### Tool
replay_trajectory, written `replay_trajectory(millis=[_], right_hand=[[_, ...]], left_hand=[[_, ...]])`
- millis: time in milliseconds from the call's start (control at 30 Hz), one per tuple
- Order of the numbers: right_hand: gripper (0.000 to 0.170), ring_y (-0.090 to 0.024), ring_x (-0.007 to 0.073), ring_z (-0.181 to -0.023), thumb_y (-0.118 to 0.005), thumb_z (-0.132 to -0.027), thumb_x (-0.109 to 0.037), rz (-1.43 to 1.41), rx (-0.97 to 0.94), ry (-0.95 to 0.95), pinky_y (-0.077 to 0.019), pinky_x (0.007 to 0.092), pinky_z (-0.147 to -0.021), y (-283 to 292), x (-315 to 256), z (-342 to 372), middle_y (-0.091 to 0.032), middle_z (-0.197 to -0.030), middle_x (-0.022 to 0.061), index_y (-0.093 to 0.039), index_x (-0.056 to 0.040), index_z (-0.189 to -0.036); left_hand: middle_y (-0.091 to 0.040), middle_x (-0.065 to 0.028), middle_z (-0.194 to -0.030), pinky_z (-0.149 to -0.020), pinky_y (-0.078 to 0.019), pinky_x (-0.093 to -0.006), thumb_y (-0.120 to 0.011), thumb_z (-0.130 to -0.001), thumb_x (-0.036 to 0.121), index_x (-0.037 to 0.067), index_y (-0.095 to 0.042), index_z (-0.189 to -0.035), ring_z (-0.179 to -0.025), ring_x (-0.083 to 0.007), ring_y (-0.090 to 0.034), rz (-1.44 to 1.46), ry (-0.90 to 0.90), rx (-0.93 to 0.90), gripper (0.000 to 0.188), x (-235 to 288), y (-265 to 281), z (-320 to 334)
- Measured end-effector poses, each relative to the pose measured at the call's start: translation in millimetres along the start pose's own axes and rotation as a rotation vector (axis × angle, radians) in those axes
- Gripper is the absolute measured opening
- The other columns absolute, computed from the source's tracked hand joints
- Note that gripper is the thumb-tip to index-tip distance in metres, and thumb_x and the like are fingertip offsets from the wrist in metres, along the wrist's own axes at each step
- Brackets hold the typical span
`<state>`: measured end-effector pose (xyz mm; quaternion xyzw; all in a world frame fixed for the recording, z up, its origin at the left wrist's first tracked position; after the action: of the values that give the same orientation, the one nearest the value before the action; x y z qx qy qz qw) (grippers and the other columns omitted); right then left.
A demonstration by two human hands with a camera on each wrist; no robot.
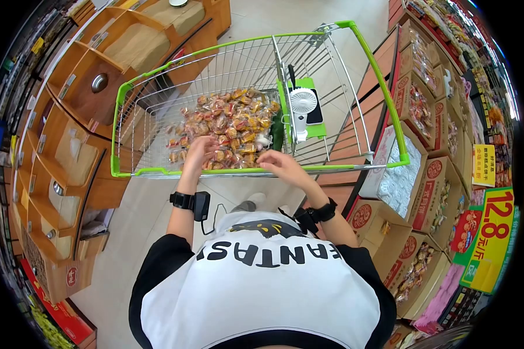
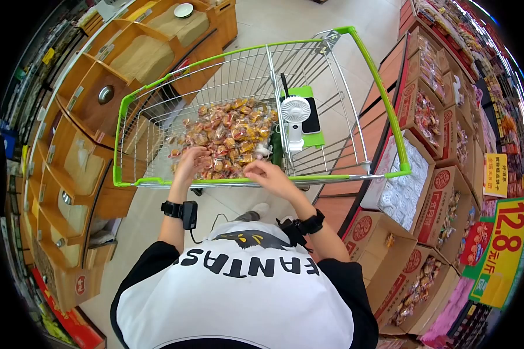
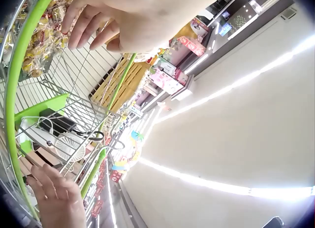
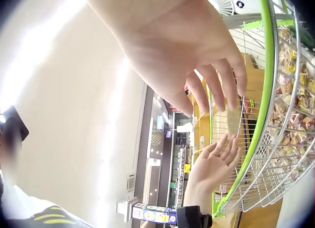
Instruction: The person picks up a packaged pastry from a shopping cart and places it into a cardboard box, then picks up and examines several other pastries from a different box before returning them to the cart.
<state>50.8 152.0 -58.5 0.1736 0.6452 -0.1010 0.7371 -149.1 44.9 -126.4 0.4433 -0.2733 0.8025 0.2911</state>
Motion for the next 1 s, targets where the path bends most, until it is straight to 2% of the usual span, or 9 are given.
replay_trajectory(millis=[67,233,300,500,567,600,700,767,1000], right_hand=[[0.017,-0.054,0.0109,-0.078,-0.056,-0.081,-0.017,0.028,-0.035,-0.049,-0.0427,0.0248,-0.07,2,2,14,-0.056,-0.083,0.0032,-0.054,-0.0027,-0.09],[0.017,-0.054,0.0111,-0.079,-0.057,-0.081,-0.017,-0.01,0.018,-0.083,-0.0426,0.0248,-0.072,14,0,44,-0.057,-0.083,0.0035,-0.054,-0.0029,-0.089],[0.017,-0.055,0.0113,-0.079,-0.057,-0.081,-0.017,-0.001,0.063,-0.091,-0.0428,0.0249,-0.072,22,-4,54,-0.057,-0.082,0.0036,-0.053,-0.0029,-0.089],[0.016,-0.055,0.0119,-0.081,-0.056,-0.081,-0.017,-0.002,0.209,-0.097,-0.043,0.0256,-0.075,44,-2,83,-0.058,-0.084,0.0042,-0.053,-0.0026,-0.089],[0.017,-0.053,0.0109,-0.086,-0.055,-0.082,-0.016,0.01,0.21,-0.102,-0.0413,0.025,-0.077,49,-5,95,-0.056,-0.092,0.002,-0.054,-0.004,-0.094],[0.017,-0.053,0.0109,-0.086,-0.055,-0.082,-0.016,0.009,0.238,-0.103,-0.0413,0.025,-0.077,53,-4,100,-0.056,-0.092,0.002,-0.054,-0.004,-0.094],[0.018,-0.054,0.0116,-0.085,-0.055,-0.082,-0.017,0.026,0.304,-0.125,-0.0415,0.0257,-0.077,62,-1,119,-0.056,-0.091,0.0021,-0.054,-0.004,-0.094],[0.019,-0.055,0.0129,-0.081,-0.056,-0.081,-0.017,0.05,0.367,-0.115,-0.0432,0.0263,-0.074,69,-2,131,-0.057,-0.087,0.0051,-0.054,-0.002,-0.092],[0.02,-0.055,0.0131,-0.079,-0.056,-0.081,-0.018,0.051,0.561,-0.153,-0.0436,0.0266,-0.072,86,9,184,-0.057,-0.087,0.0054,-0.053,-0.0021,-0.093]], left_hand=[[-0.058,-0.0068,-0.085,-0.066,-0.0457,-0.0256,-0.041,-0.085,0.018,0.004,-0.054,-0.094,-0.077,-0.0156,-0.058,-0.023,-0.028,-0.05,0.021,3,-13,7],[-0.059,-0.0067,-0.083,-0.066,-0.0457,-0.0249,-0.042,-0.085,0.017,0.003,-0.053,-0.094,-0.076,-0.0137,-0.057,-0.11,-0.032,-0.121,0.019,4,-57,20],[-0.059,-0.0044,-0.085,-0.066,-0.0449,-0.025,-0.04,-0.084,0.015,0.006,-0.053,-0.094,-0.076,-0.0118,-0.057,-0.143,-0.01,-0.237,0.018,1,-83,25],[-0.058,-0.0046,-0.085,-0.07,-0.0449,-0.0238,-0.04,-0.087,0.014,0.004,-0.053,-0.094,-0.077,-0.0111,-0.056,-0.214,0.022,-0.468,0.018,4,-151,46],[-0.058,-0.0049,-0.086,-0.072,-0.0449,-0.0236,-0.041,-0.086,0.014,0.004,-0.054,-0.094,-0.078,-0.0109,-0.055,-0.25,-0.011,-0.574,0.018,5,-173,52],[-0.058,-0.007,-0.084,-0.073,-0.0443,-0.0239,-0.042,-0.086,0.014,0.0,-0.053,-0.093,-0.077,-0.0126,-0.055,-0.249,0.01,-0.582,0.019,4,-181,53],[-0.058,-0.0076,-0.085,-0.074,-0.0437,-0.0248,-0.042,-0.085,0.015,0.0,-0.053,-0.093,-0.079,-0.0128,-0.055,-0.28,-0.01,-0.662,0.02,1,-206,59],[-0.058,-0.0075,-0.086,-0.075,-0.0429,-0.0253,-0.043,-0.085,0.015,0.001,-0.053,-0.094,-0.08,-0.013,-0.055,-0.309,-0.007,-0.739,0.02,-7,-223,59],[-0.058,-0.0046,-0.087,-0.077,-0.0417,-0.0244,-0.041,-0.085,0.014,0.003,-0.054,-0.093,-0.083,-0.0117,-0.054,-0.394,0.043,-1.014,0.018,-26,-290,85]])
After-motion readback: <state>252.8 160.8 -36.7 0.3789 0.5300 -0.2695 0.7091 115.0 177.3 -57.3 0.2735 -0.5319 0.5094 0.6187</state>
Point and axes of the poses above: each hand's wrist, its own z-axis away from the middle knuckle, its own y-axis out of the back of the hand, x = y × z, the point moved 8 cm from there along -z, towards the middle knuckle
